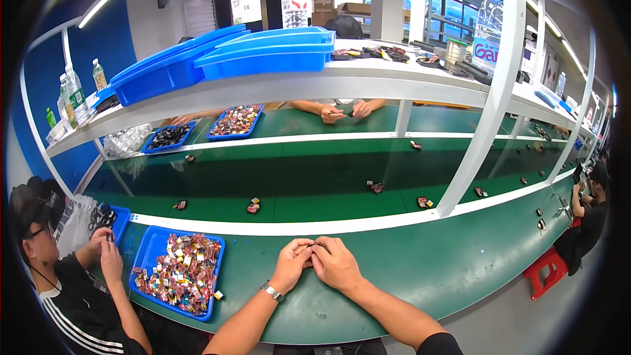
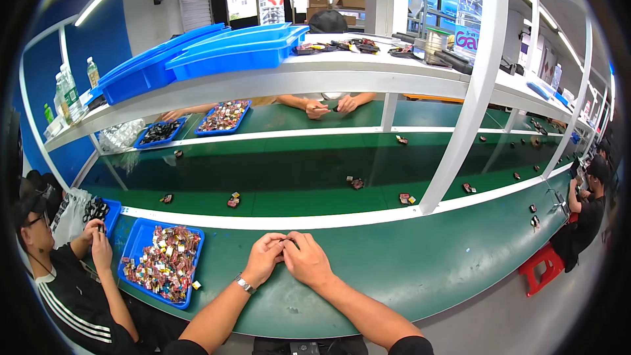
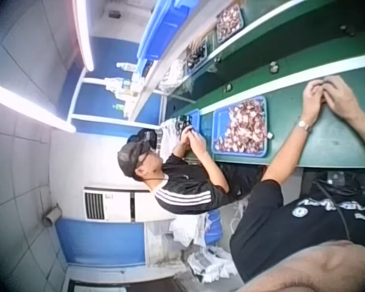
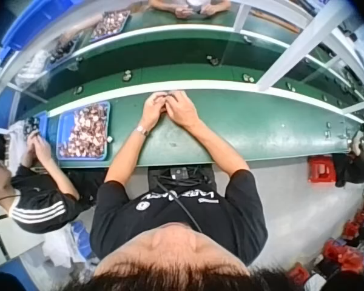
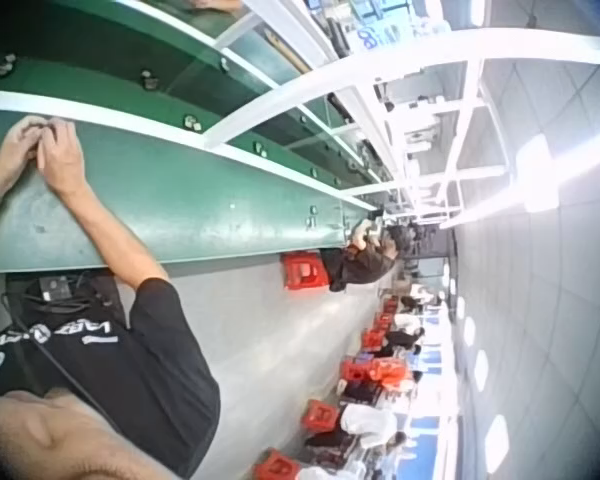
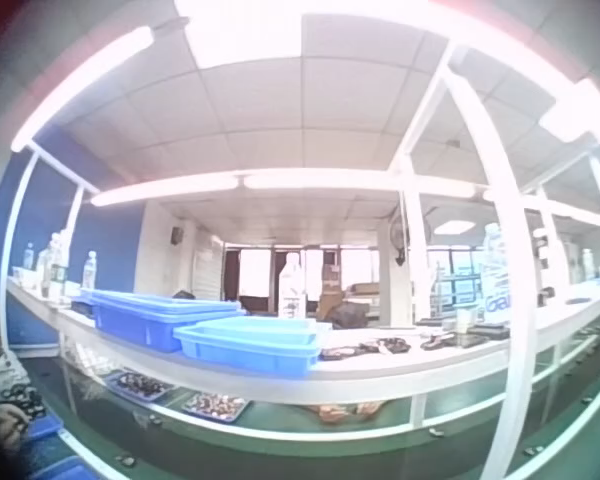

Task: The recorder is assembling small parts on a production line, picking them from a blue tray and arranging them.

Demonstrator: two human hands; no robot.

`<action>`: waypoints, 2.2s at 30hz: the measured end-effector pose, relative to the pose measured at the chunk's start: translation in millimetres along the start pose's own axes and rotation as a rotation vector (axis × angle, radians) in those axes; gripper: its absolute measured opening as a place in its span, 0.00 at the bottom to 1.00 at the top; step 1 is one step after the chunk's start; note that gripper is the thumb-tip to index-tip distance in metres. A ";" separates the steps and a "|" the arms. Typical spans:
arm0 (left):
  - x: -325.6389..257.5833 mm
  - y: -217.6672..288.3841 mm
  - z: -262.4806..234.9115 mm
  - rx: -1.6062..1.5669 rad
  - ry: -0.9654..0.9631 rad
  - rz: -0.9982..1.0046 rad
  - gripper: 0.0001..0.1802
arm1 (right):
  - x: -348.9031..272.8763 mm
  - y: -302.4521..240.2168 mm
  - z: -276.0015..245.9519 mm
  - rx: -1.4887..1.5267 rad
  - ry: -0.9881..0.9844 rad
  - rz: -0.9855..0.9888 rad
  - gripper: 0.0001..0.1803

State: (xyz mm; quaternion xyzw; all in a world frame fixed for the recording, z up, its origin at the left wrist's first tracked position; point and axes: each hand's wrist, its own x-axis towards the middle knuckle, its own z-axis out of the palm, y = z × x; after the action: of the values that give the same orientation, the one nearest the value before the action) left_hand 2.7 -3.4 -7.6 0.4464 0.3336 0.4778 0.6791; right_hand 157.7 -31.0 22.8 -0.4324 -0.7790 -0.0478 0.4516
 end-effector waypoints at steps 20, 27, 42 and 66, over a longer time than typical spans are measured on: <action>-2.5 4.4 2.1 -0.015 0.097 -0.001 0.21 | 36.1 85.2 18.6 0.032 0.002 0.155 0.24; 0.2 6.4 1.0 0.152 -0.053 -0.015 0.14 | 42.3 158.4 18.7 -0.192 0.026 0.408 0.29; -0.4 2.0 -8.8 0.165 -0.132 0.085 0.10 | 32.4 240.7 -29.1 -0.321 0.213 0.955 0.36; 7.1 18.3 -23.0 0.001 -0.398 -0.223 0.22 | 14.7 39.6 -38.7 0.490 -0.537 0.234 0.30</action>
State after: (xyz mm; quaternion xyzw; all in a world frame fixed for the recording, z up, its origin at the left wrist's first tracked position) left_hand -21.7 12.6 0.5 0.4927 0.2403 0.3022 0.7798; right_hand 208.4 -15.1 44.0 -0.3948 -0.8033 0.3068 0.3236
